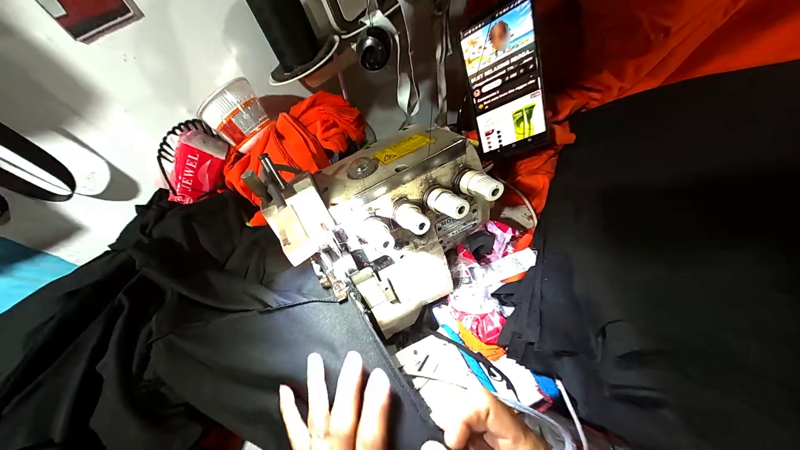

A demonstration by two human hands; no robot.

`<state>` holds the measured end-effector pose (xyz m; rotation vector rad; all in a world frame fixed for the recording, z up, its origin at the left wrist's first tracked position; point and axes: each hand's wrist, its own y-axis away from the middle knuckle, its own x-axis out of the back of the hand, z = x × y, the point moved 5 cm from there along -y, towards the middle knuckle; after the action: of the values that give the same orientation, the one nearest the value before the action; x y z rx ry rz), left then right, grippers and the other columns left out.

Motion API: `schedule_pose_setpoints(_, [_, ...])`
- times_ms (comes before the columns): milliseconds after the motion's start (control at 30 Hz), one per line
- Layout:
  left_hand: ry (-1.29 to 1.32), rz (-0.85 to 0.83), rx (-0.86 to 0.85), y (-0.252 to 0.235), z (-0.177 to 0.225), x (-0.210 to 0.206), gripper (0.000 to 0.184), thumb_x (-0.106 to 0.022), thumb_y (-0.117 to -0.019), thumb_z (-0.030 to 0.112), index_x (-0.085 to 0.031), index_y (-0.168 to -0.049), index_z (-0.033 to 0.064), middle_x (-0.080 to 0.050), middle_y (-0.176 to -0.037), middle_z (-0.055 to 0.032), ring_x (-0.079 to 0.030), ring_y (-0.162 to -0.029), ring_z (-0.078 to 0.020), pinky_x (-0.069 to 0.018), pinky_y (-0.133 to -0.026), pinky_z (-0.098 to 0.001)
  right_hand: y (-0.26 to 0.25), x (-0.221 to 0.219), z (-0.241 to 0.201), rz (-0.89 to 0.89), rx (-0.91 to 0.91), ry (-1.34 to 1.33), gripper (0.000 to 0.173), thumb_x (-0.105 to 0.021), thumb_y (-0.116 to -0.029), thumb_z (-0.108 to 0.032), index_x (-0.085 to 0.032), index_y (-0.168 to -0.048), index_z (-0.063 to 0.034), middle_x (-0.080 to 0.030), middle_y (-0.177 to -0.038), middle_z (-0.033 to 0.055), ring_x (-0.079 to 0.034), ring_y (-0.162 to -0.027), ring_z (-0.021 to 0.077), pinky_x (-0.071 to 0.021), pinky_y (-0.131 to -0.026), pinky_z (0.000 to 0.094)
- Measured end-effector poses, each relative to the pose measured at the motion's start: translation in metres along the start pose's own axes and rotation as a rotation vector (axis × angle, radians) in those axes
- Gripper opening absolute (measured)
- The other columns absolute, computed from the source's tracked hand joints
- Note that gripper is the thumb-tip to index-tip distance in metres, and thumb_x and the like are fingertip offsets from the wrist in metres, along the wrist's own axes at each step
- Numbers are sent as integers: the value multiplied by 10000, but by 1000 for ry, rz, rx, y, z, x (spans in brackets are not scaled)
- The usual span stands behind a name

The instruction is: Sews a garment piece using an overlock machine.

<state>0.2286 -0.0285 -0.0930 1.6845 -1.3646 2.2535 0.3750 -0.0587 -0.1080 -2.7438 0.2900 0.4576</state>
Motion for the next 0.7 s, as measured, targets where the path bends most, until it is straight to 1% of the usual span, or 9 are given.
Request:
schedule_pose_setpoints(33, [20,-22,14,-9,-7,1,461,-562,-954,303,-581,-1360,86,-620,-1382,-230,-474,-1386,-467,-263,-1068,-749,-2,-3,-1,2,-47,-37,218,-631,-865,88,-540,-981,-73,-636,-917,-75,-608,-818,-48,-537,-702,155])
schedule_pose_setpoints(100, [78,-122,45,-29,-25,9,427,-566,-873,145,-694,-1255,4,-695,-1285,-210,-584,-1291,-470,-301,-1030,-797,-9,-6,4,24,-135,-1,235,-626,-874,88,-523,-1044,-38,-625,-843,-56,-596,-686,-8,-522,-600,185])
schedule_pose_setpoints(167, [114,-183,63,-46,-42,13,447,-535,-815,79,-742,-1206,18,-722,-1262,-144,-643,-1247,-397,-395,-1036,-731,-19,-9,15,37,-167,55,199,-630,-891,63,-543,-1052,-15,-618,-790,-39,-589,-615,9,-515,-540,185])
schedule_pose_setpoints(267, [122,-186,110,-66,-74,2,512,-481,-762,115,-784,-1174,132,-735,-1260,-46,-667,-1238,-278,-493,-996,-624,-44,-20,30,58,-142,79,134,-635,-905,5,-566,-1009,-39,-597,-744,-59,-585,-576,-3,-511,-502,163])
schedule_pose_setpoints(333, [125,-236,163,-80,-92,-6,528,-501,-765,91,-773,-1211,169,-712,-1310,-20,-641,-1275,-244,-489,-1006,-616,-63,-28,37,95,-193,88,93,-654,-902,-16,-588,-956,-54,-593,-705,-54,-589,-548,2,-516,-495,159])
schedule_pose_setpoints(400, [138,-258,182,-95,-105,-13,519,-554,-758,1,-765,-1216,126,-708,-1309,-76,-655,-1246,-295,-511,-960,-607,-81,-32,43,124,-230,136,96,-681,-892,-44,-596,-868,-81,-575,-668,-49,-576,-541,3,-507,-509,155])
schedule_pose_setpoints(500, [202,-267,208,-108,-121,-22,537,-577,-765,-157,-735,-1240,40,-685,-1329,-145,-620,-1280,-370,-486,-1025,-603,-101,-35,48,175,-189,295,278,-711,-857,-86,-500,-684,-142,-438,-593,-73,-424,-528,-3,-355,-506,162])
schedule_pose_setpoints(633, [309,-194,261,-103,-142,-32,489,-590,-819,-165,-673,-1289,-57,-613,-1406,-224,-530,-1351,-463,-401,-1097,-623,-108,-36,53,151,-130,319,291,-706,-884,-67,-499,-690,-127,-492,-635,-55,-461,-561,6,-397,-534,176])
schedule_pose_setpoints(700, [276,-162,390,-88,-135,-23,445,-577,-901,-126,-648,-1332,-42,-592,-1441,-204,-523,-1374,-423,-392,-1123,-599,-105,-35,48,153,-124,391,207,-722,-883,-97,-568,-744,-101,-485,-633,-54,-449,-558,9,-390,-539,186])
